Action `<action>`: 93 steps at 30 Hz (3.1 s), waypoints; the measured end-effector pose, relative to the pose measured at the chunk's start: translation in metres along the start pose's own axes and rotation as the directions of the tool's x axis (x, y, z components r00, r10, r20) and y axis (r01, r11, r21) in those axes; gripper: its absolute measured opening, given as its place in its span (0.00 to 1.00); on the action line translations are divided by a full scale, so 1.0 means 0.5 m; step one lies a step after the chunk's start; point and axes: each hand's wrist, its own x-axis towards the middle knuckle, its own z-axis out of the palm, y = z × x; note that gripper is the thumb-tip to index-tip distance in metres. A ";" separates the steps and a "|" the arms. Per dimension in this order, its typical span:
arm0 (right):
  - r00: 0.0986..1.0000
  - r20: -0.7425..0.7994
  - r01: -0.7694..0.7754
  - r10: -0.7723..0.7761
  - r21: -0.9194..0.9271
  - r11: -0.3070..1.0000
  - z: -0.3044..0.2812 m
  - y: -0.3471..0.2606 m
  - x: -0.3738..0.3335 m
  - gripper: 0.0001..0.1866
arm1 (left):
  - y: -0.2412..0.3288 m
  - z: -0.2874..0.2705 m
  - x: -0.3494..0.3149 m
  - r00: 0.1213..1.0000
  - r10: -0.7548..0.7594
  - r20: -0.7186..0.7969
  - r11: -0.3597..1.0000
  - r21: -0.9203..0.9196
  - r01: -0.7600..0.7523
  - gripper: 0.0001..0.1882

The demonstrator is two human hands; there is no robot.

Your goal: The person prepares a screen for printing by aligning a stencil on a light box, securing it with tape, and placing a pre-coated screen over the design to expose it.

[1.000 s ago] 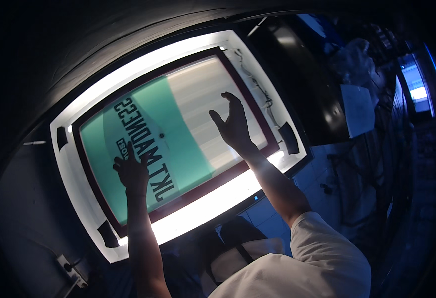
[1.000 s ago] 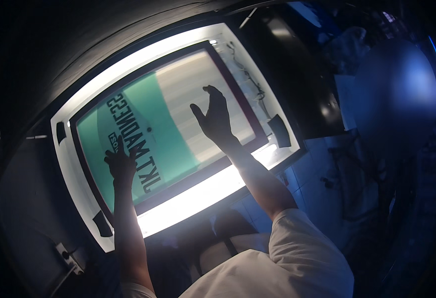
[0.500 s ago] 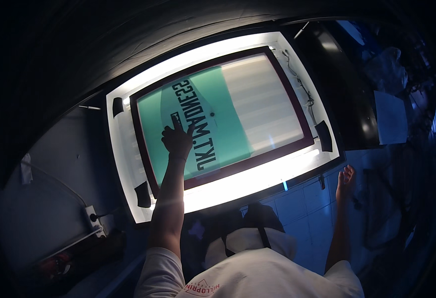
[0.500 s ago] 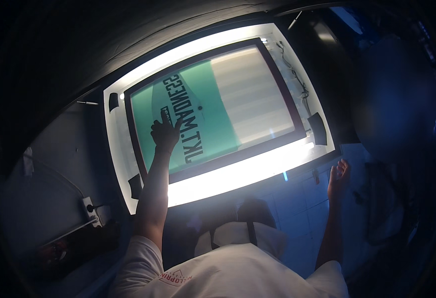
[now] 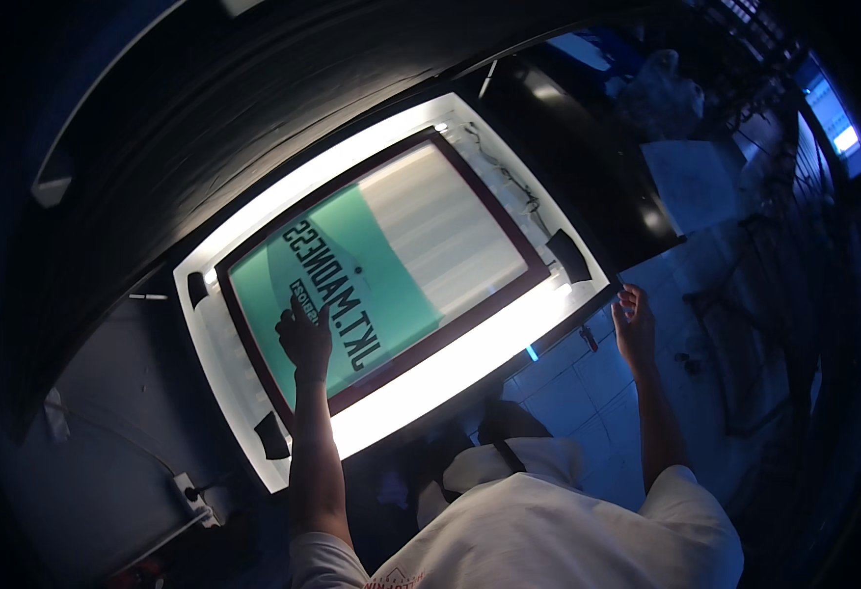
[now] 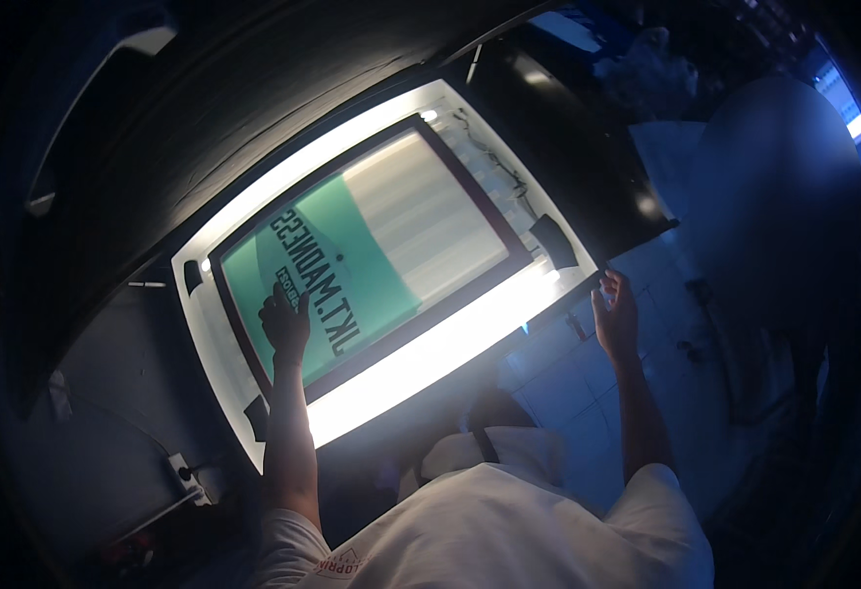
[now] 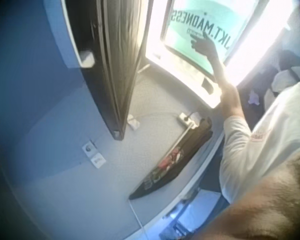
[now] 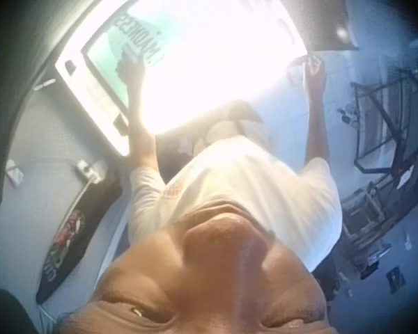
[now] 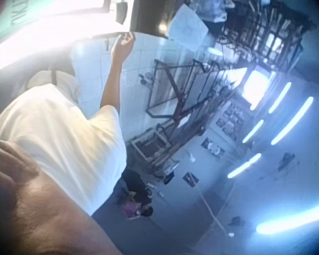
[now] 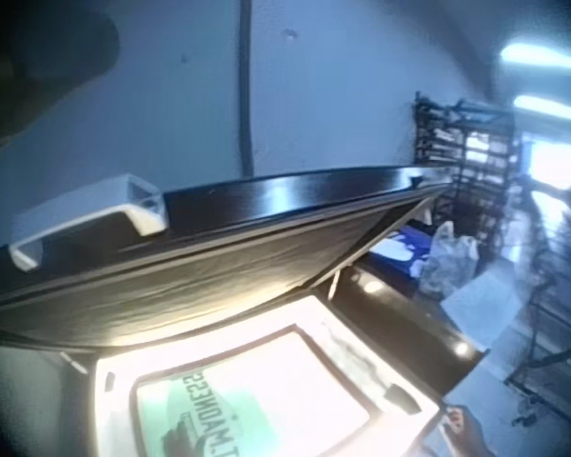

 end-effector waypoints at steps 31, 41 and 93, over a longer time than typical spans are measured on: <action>0.787 0.402 0.529 -0.467 -0.051 0.847 -0.398 0.281 0.971 0.08 | 1.570 -0.162 0.218 0.715 0.692 -0.094 0.471 -0.692 -0.547 0.09; 0.790 0.135 0.589 -0.599 0.104 0.801 -0.399 0.272 0.927 0.05 | 1.564 -0.145 0.234 0.791 0.607 0.069 0.461 -0.842 -0.280 0.10; 0.351 0.650 0.734 -0.675 0.257 0.629 0.437 -0.612 0.018 0.13 | 0.087 -0.141 -0.080 0.993 -0.086 -0.082 0.750 -0.661 0.010 0.17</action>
